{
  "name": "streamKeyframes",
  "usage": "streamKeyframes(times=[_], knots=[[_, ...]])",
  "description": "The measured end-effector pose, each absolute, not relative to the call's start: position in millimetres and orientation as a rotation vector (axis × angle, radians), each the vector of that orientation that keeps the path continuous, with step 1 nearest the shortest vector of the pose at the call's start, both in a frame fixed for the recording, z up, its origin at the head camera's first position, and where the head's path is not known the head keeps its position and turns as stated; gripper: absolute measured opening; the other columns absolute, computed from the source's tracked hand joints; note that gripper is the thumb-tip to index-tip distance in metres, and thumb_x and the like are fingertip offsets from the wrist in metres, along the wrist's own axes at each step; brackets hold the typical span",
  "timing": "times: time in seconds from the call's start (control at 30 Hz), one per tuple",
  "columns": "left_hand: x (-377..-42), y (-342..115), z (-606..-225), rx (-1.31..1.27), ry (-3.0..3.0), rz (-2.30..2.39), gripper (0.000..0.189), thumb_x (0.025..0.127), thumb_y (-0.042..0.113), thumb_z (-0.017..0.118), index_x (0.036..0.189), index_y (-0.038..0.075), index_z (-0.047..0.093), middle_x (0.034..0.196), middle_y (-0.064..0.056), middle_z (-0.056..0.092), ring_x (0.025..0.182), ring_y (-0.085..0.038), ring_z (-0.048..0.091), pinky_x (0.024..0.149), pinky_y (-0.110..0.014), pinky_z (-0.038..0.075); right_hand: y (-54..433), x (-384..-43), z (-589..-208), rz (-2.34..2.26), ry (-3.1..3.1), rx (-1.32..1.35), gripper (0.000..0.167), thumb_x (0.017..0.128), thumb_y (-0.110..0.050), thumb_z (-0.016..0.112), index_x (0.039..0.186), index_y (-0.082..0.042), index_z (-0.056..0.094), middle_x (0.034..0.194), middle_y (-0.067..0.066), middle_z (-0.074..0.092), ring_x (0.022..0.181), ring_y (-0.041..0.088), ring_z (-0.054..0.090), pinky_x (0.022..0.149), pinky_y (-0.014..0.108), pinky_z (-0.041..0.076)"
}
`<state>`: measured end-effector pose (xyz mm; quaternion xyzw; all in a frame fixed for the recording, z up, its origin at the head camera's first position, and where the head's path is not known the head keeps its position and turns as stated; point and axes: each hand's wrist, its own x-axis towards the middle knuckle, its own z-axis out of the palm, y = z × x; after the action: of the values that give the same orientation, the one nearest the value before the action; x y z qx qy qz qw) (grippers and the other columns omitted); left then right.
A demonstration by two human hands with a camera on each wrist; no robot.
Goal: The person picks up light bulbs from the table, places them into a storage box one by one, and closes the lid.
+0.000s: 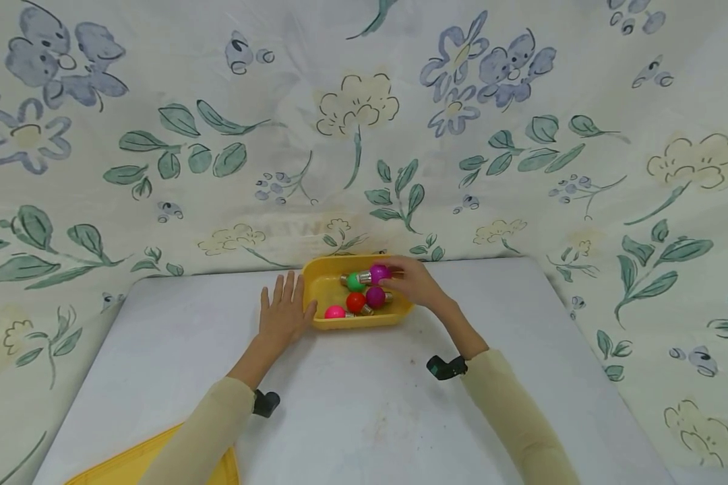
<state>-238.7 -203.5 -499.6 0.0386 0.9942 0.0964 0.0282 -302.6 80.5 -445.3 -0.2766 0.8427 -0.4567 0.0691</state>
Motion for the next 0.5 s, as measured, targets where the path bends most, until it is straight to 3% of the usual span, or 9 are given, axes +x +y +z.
streamKeyframes(times=[0.5], knots=[[-238.2,-202.1,-498.6,0.088,3.068,0.270,0.072,0.105,0.043,0.035,0.157,-0.004,0.017,0.163,-0.025,0.011,0.150,-0.042,0.003,0.116,-0.063,0.003,32.9,-316.3,-458.3,-1.106,2.598,-0.841,0.041,0.095,-0.012,0.070,0.135,-0.008,0.063,0.127,0.009,0.064,0.116,0.025,0.060,0.095,0.030,0.051]])
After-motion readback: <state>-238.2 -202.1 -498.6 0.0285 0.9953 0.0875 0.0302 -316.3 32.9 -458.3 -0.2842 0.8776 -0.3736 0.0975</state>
